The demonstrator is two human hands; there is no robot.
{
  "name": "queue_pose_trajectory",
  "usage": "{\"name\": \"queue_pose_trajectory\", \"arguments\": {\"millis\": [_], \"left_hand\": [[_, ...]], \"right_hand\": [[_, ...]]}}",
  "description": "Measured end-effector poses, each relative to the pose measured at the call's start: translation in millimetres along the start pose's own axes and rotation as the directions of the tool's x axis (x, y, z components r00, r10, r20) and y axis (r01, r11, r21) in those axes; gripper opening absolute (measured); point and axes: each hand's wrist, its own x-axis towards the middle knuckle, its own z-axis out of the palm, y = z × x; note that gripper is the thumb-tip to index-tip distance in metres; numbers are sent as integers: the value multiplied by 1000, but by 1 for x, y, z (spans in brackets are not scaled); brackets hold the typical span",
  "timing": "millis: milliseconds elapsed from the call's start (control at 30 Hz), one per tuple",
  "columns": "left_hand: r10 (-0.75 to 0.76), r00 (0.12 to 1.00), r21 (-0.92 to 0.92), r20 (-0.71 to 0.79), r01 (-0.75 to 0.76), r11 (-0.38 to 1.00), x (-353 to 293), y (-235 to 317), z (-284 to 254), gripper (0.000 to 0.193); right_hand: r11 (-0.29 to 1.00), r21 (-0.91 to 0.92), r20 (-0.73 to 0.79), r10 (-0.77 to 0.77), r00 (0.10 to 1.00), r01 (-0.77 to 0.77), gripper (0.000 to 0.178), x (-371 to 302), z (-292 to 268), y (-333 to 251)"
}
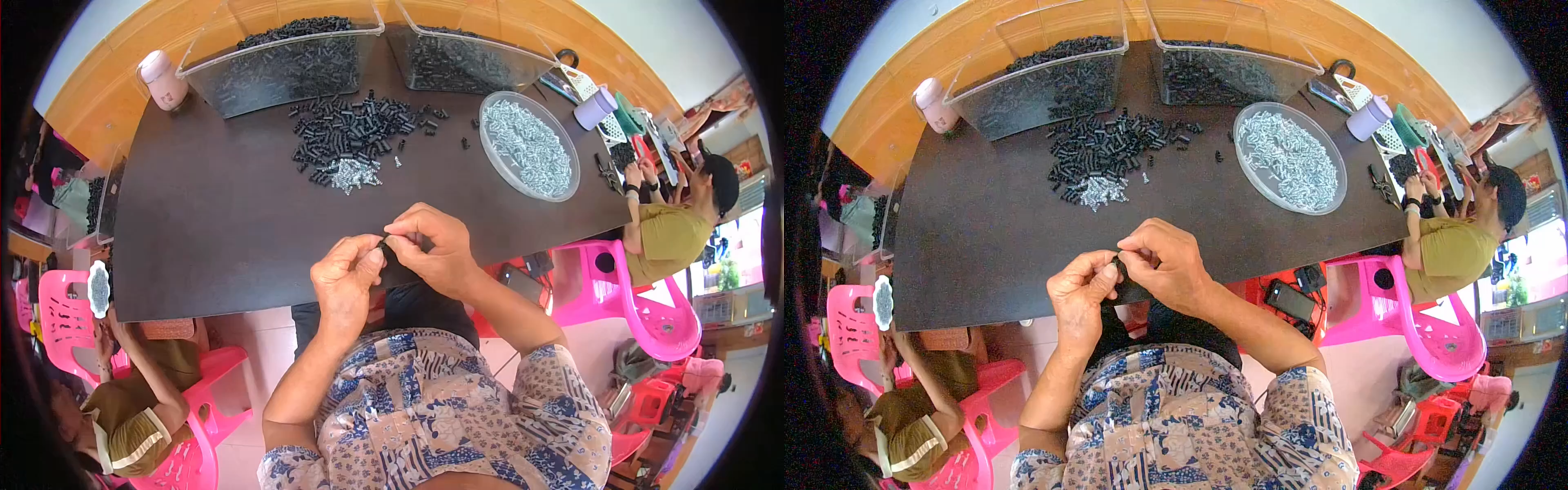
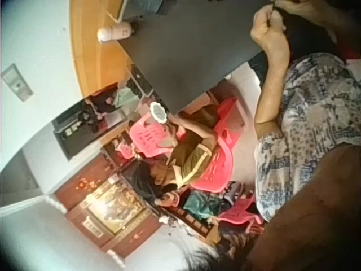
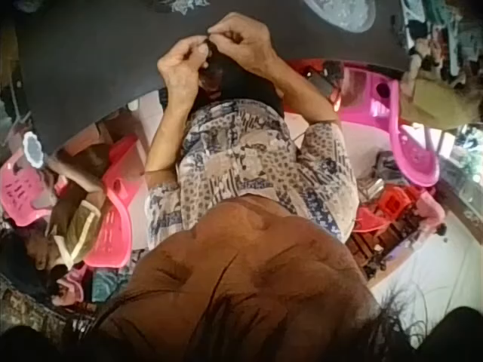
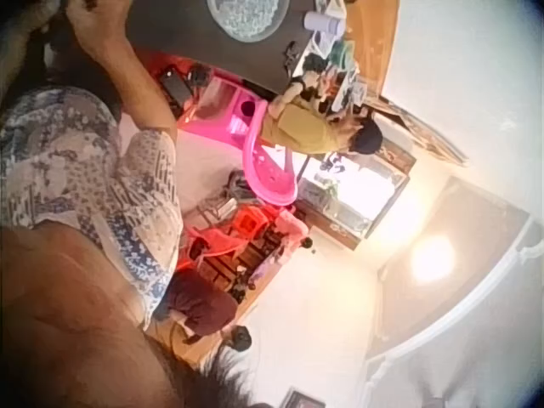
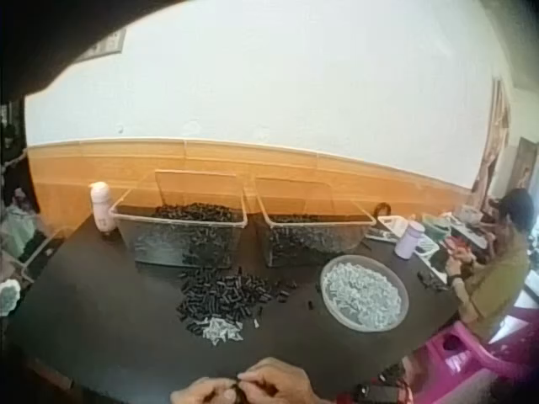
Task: The person assembles components by picking up screws and plastic tubes from the table and inserting the screws into the plastic tubes by hand.
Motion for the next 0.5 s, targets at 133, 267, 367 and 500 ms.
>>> {"name": "queue_pose_trajectory", "arguments": {"millis": [133, 267, 367, 500], "left_hand": [[-144, 985, -97, 94, 153, 983, 6, 2, -5, 12], [-205, 970, -110, 131, 220, 969, 7, 7, -9, 12], [-156, 984, -50, 85, 160, 986, 5, 9, -6, 11], [-67, 996, 124, 63, 59, 991, 7, 8, -7, 10]], "right_hand": [[985, -65, 5, -159, 987, 159, 16, 1, -4, 3], [983, -62, 61, -168, 984, 171, 18, 4, -6, 2], [978, -54, 61, -200, 978, 204, 19, 6, -5, 5], [977, -64, 90, -198, 976, 204, 19, 8, -6, 6]]}}
